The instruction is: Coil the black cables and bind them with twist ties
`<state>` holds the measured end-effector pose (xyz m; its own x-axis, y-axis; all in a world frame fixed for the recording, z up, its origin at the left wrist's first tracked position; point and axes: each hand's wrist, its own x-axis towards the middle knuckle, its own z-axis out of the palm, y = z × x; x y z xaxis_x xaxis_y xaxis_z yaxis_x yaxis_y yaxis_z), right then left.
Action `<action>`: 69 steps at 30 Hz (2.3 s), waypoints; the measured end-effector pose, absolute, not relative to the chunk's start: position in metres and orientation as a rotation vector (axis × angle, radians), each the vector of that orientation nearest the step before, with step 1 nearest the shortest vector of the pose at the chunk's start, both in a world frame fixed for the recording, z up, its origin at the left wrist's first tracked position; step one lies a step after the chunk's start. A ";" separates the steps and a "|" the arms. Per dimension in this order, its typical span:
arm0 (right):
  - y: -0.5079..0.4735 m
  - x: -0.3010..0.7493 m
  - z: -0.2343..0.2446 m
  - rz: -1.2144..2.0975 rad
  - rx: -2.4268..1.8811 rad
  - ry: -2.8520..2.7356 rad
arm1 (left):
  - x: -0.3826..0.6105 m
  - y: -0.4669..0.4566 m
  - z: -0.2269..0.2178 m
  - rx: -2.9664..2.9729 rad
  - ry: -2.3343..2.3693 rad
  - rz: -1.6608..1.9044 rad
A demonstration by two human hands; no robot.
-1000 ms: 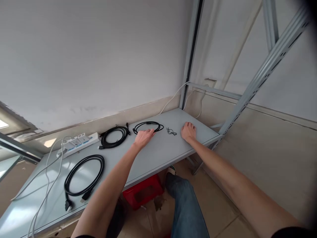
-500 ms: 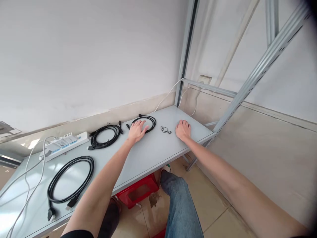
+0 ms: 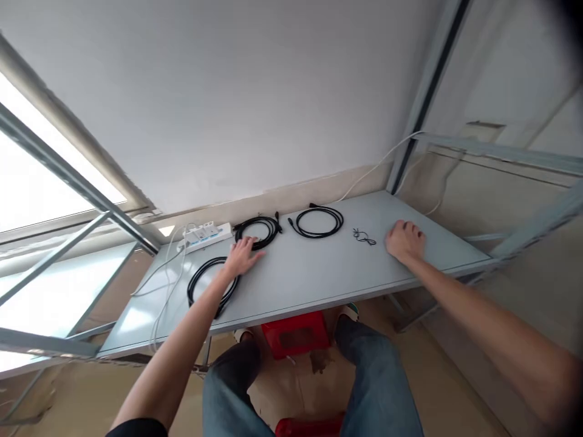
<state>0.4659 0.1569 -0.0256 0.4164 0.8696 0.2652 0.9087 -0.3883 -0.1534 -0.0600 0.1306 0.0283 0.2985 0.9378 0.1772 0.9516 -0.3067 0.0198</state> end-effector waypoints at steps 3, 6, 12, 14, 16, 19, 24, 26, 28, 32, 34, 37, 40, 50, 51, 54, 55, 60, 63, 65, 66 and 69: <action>0.159 0.467 -0.027 -0.193 -2.408 -1.549 | -0.055 0.114 0.009 -2.438 -1.816 -0.218; 0.160 0.467 -0.026 -0.178 -2.417 -1.533 | -0.041 0.113 0.005 -2.404 -1.838 -0.222; 0.158 0.465 -0.022 -0.168 -2.437 -1.535 | -0.012 0.139 0.018 -2.439 -1.913 -0.198; 0.158 0.465 -0.023 -0.172 -2.442 -1.529 | -0.002 0.146 0.020 -2.381 -1.970 -0.211; 0.159 0.466 -0.025 -0.175 -2.440 -1.527 | 0.010 0.151 0.020 -2.258 -2.038 -0.253; 0.160 0.467 -0.027 -0.180 -2.436 -1.531 | 0.025 0.157 0.021 -2.142 -2.107 -0.260; 0.158 0.466 -0.025 -0.182 -2.440 -1.533 | 0.032 0.171 0.024 -2.165 -2.153 -0.136; 0.157 0.465 -0.023 -0.166 -2.437 -1.544 | 0.029 0.179 0.028 -2.231 -2.195 -0.038; 0.157 0.465 -0.023 -0.166 -2.430 -1.542 | 0.025 0.188 0.033 -2.299 -2.229 0.047; 0.159 0.466 -0.026 -0.210 -2.402 -1.525 | 0.013 0.208 0.046 -2.352 -2.258 0.085; 0.159 0.466 -0.028 -0.228 -2.399 -1.513 | 0.005 0.217 0.053 -2.410 -2.290 0.041; 0.158 0.465 -0.028 -0.227 -2.404 -1.509 | -0.009 0.227 0.058 -2.530 -2.330 -0.069; 0.157 0.464 -0.026 -0.222 -2.406 -1.518 | -0.019 0.230 0.057 -2.642 -2.378 -0.219; 0.157 0.465 -0.027 -0.246 -2.413 -1.529 | -0.062 0.218 0.047 -2.599 -2.212 -0.337; 0.157 0.465 -0.027 -0.245 -2.410 -1.526 | -0.067 0.216 0.047 -2.694 -2.155 -0.299; 0.157 0.465 -0.026 -0.223 -2.398 -1.531 | -0.080 0.208 0.044 -2.956 -1.977 -0.296; 0.157 0.465 -0.027 -0.212 -2.395 -1.534 | -0.084 0.206 0.043 -2.987 -1.927 -0.312; 0.160 0.468 -0.029 -0.211 -2.381 -1.535 | -0.092 0.192 0.039 -2.881 -1.800 -0.340; 0.161 0.469 -0.031 -0.210 -2.387 -1.537 | -0.088 0.184 0.040 -2.801 -1.710 -0.409; 0.161 0.469 -0.031 -0.212 -2.395 -1.537 | -0.083 0.180 0.043 -2.732 -1.659 -0.572; 0.161 0.469 -0.031 -0.216 -2.397 -1.537 | -0.081 0.178 0.045 -2.682 -1.653 -0.683; 0.161 0.469 -0.031 -0.222 -2.394 -1.535 | -0.075 0.174 0.053 -2.515 -1.695 -0.966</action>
